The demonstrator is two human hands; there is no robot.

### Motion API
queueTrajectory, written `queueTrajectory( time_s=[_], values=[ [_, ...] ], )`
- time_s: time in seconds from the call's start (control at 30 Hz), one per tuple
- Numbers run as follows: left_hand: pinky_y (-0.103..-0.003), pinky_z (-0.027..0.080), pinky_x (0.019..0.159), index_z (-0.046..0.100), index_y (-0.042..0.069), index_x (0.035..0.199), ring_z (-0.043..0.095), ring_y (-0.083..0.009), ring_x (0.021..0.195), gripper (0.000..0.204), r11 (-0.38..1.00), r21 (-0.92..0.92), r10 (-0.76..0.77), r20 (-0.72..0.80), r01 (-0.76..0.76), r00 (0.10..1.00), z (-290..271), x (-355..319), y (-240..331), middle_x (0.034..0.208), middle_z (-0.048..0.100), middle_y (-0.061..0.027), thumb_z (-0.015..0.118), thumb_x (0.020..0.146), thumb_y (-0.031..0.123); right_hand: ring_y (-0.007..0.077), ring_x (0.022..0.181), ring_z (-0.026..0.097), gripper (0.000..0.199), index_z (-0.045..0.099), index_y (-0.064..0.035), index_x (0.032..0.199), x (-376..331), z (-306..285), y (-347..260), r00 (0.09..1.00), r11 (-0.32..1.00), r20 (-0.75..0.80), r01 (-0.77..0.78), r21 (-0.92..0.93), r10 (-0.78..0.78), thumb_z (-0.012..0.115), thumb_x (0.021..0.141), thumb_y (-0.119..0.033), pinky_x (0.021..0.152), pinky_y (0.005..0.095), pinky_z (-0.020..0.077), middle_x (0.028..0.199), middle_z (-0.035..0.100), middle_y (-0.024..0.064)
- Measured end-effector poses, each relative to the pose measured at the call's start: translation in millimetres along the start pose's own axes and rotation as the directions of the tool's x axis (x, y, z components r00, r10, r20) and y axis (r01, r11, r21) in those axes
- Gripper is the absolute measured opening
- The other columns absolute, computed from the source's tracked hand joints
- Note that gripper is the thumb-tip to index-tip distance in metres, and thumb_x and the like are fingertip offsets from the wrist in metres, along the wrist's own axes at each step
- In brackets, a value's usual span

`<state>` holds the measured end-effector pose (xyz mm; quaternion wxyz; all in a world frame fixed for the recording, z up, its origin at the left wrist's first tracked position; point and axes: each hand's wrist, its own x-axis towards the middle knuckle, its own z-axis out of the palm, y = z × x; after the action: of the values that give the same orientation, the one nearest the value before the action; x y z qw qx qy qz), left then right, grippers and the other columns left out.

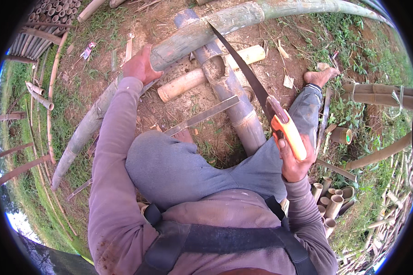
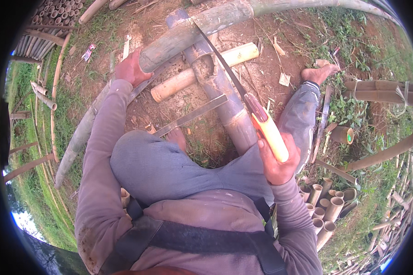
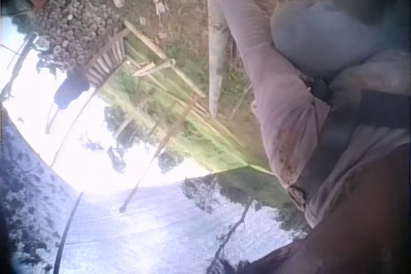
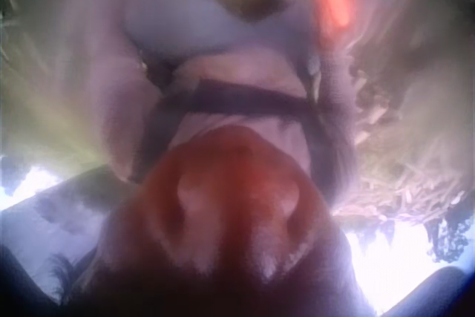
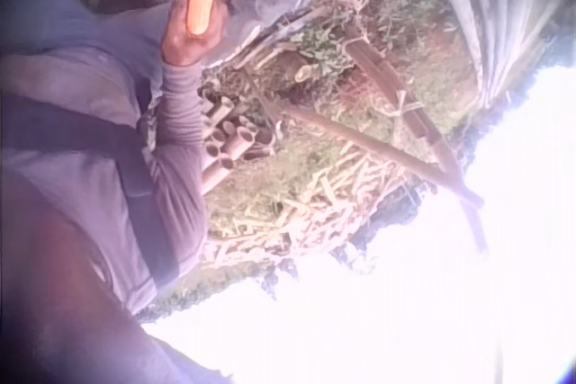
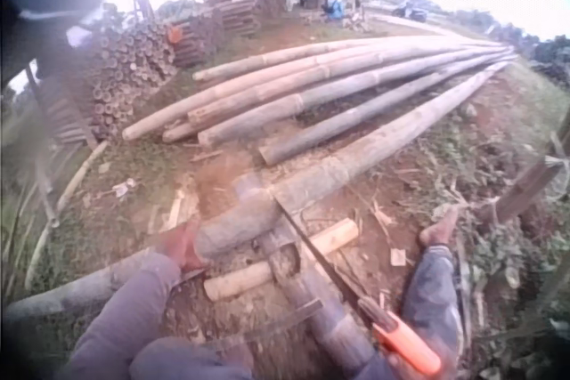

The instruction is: The person sits on the ground and uses a hand saw to cut a long bamboo pole into shorter sections. They position the pole on a wooden support, saw through it, and then move the cut pieces aside. The process is repeated with another bamboo pole.

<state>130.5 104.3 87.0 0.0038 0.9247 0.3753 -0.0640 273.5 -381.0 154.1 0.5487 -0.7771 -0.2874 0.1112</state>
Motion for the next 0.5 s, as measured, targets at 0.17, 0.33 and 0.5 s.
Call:
queueTrajectory(
  time_s=[0.17, 0.33, 0.5],
  values=[
    [-0.046, 0.055, 0.106, 0.039, 0.011, 0.161, 0.067, -0.035, 0.126, 0.113, 0.998, -0.031, -0.048, 0.087, 0.051, 0.995, 1, 4, 1, 0.149, 0.061, -0.0151, 0.09, 0.069, 0.052, 0.014, 0.075, 0.072, 0.019, 0.072, 0.0023, 0.106, 40, 47, 29, 0.999, 0.999, 0.041, 0.035, -0.013, -0.034, 0.081, 0.092, -0.007, 0.067, 0.0304, 0.0546, 0.085, 0.075, 0.01],
    [-0.045, 0.056, 0.105, 0.037, 0.011, 0.162, 0.067, -0.0351, 0.125, 0.115, 1.0, -0.017, 0.014, 0.02, -0.014, 1.0, -1, 4, 1, 0.15, 0.06, -0.0157, 0.09, 0.069, 0.052, 0.0136, 0.072, 0.069, 0.019, 0.068, -0.0012, 0.098, 152, 147, 45, 0.978, 0.976, -0.054, 0.205, 0.077, -0.202, 0.082, 0.093, -0.013, 0.066, 0.0322, 0.0541, 0.081, 0.073, 0.0113],
    [-0.046, 0.058, 0.102, 0.038, 0.013, 0.16, 0.068, -0.0353, 0.122, 0.108, 1.0, 0.015, -0.013, 0.024, 0.012, 1.0, 5, 3, -9, 0.141, 0.063, -0.0144, 0.088, 0.074, 0.053, 0.0134, 0.071, 0.07, 0.018, 0.069, -0.0006, 0.099, 100, 107, 30, 0.989, 0.989, 0.005, 0.146, -0.011, -0.145, 0.083, 0.092, -0.009, 0.067, 0.0312, 0.055, 0.081, 0.074, 0.0101]
  ],
)
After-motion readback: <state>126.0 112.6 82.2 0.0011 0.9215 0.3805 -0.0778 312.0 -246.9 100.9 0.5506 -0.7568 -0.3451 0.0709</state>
